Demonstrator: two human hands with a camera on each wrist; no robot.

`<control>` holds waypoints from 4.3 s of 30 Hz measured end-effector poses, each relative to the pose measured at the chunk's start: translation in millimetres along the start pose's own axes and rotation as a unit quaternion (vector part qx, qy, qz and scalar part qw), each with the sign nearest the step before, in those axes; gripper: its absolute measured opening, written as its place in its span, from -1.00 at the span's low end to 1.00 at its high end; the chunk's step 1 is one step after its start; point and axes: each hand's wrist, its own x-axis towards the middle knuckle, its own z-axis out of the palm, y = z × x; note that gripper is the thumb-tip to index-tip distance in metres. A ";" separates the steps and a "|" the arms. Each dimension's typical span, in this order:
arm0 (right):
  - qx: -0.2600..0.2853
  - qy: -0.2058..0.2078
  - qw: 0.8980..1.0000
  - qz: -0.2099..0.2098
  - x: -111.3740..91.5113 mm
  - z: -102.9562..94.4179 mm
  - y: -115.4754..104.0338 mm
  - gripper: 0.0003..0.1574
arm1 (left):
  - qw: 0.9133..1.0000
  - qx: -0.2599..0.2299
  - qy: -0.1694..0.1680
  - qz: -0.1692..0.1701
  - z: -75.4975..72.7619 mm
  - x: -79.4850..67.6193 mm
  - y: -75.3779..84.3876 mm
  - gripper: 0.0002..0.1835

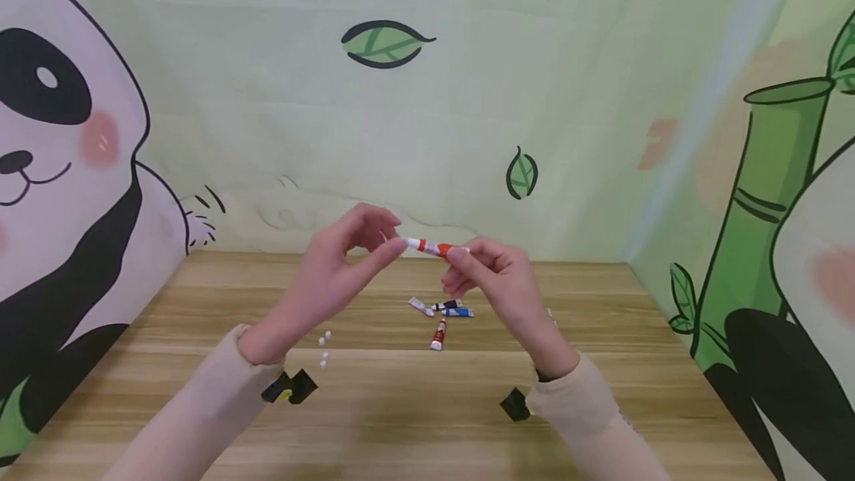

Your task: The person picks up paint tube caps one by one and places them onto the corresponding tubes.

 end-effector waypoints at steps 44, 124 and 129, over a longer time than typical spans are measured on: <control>0.034 -0.040 0.996 0.068 6.1 -11.1 -1.0 -0.67 | 0.985 0.101 -0.007 0.140 30.4 -2.7 -5.4 -0.90; -0.201 -0.001 0.944 0.262 -71.4 -168.3 84.2 -0.45 | 0.956 -0.143 -0.113 -0.230 231.8 6.6 -83.1 -0.83; -0.206 -0.012 0.934 0.292 -76.9 -176.6 98.8 -0.41 | 0.947 -0.165 -0.123 -0.246 249.0 -1.2 -87.7 -0.88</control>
